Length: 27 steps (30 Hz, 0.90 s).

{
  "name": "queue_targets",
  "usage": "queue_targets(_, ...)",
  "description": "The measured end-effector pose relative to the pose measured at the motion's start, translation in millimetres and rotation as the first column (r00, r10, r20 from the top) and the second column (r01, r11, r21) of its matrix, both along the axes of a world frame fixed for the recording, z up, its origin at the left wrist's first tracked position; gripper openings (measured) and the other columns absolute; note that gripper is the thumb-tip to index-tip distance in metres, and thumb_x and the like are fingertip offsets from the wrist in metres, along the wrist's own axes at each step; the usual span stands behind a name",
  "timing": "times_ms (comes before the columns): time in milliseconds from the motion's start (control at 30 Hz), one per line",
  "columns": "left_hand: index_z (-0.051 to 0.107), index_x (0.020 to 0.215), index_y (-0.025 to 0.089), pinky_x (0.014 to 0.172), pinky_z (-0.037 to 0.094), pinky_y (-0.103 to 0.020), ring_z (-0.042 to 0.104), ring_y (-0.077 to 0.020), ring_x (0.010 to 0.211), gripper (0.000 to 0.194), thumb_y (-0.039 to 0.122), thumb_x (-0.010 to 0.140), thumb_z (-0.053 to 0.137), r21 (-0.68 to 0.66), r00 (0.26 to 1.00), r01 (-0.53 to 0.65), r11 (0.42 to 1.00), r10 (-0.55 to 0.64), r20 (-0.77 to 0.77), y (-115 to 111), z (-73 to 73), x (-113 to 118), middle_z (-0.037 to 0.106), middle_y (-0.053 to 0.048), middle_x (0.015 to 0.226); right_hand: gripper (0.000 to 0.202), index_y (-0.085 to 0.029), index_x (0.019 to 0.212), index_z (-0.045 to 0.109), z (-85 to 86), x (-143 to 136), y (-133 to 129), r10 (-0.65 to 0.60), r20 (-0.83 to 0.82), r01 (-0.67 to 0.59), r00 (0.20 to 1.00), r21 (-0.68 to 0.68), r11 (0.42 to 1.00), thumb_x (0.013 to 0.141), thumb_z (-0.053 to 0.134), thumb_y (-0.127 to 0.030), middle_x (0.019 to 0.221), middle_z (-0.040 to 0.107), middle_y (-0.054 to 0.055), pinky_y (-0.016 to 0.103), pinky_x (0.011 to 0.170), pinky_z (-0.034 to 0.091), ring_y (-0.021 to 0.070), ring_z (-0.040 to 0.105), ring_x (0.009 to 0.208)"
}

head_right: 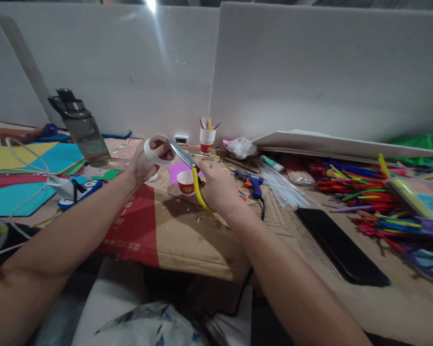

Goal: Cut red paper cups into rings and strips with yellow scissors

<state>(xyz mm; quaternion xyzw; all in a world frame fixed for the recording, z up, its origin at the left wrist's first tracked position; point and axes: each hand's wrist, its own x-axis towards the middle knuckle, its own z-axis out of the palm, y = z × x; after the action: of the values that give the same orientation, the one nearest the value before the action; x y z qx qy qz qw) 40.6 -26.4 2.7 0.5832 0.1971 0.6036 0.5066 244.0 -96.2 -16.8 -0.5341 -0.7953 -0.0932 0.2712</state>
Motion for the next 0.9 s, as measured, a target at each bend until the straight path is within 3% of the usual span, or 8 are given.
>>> queue_targets(133, 0.065, 0.075, 0.016, 0.054, 0.04, -0.021, 0.054, -0.0079, 0.055, 0.03, 0.037, 0.068, 0.085, -0.024, 0.998, 0.068, 0.997, -0.068, 0.0, -1.6, -2.7, 3.0, 0.06, 0.001, 0.062, 0.045, -0.019, 0.127, 0.064, 0.6, 0.5, -0.9, 0.001, -0.008, -0.001, 1.0, -0.004, 1.0, 0.083, 0.054, -0.016, 0.102, 0.066, 0.013, 0.032, 0.063, 0.038, 0.0226, 0.058, 0.075)
queue_targets(533, 0.065, 0.071, 0.013, 0.047, 0.036, -0.019, 0.051, -0.0058, 0.051, 0.033, 0.032, 0.061, 0.09, -0.075, 0.99, 0.135, 0.988, -0.132, 0.04, 2.8, -0.3, 2.0, 0.059, 0.001, 0.06, 0.038, -0.017, 0.123, 0.065, -0.6, 1.9, 1.3, 0.067, -0.019, -0.067, 0.998, 0.011, 0.998, 0.088, 0.051, -0.017, 0.104, 0.07, 0.012, 0.032, 0.072, 0.041, 0.0249, 0.061, 0.089)
queue_targets(667, 0.065, 0.07, 0.012, 0.046, 0.037, -0.02, 0.052, -0.0068, 0.05, 0.031, 0.032, 0.065, 0.087, -0.101, 0.993, 0.111, 0.989, -0.113, -0.015, 4.9, -1.6, 0.2, 0.059, 0.0, 0.059, 0.036, -0.017, 0.121, 0.066, -0.3, 2.2, 2.0, 0.066, -0.028, -0.066, 0.997, 0.009, 0.998, 0.089, 0.05, -0.018, 0.104, 0.071, 0.013, 0.033, 0.074, 0.042, 0.0257, 0.062, 0.09)
queue_targets(900, 0.064, 0.075, 0.014, 0.051, 0.04, -0.02, 0.056, -0.008, 0.053, 0.029, 0.032, 0.067, 0.085, -0.084, 0.999, -0.002, 0.996, 0.006, 0.044, 5.2, -4.0, 0.2, 0.062, 0.001, 0.061, 0.037, -0.016, 0.121, 0.065, -2.4, 1.8, 4.1, 0.059, -0.024, -0.06, 0.998, -0.028, 0.998, 0.088, 0.05, -0.017, 0.101, 0.07, 0.013, 0.034, 0.074, 0.042, 0.0272, 0.062, 0.091)
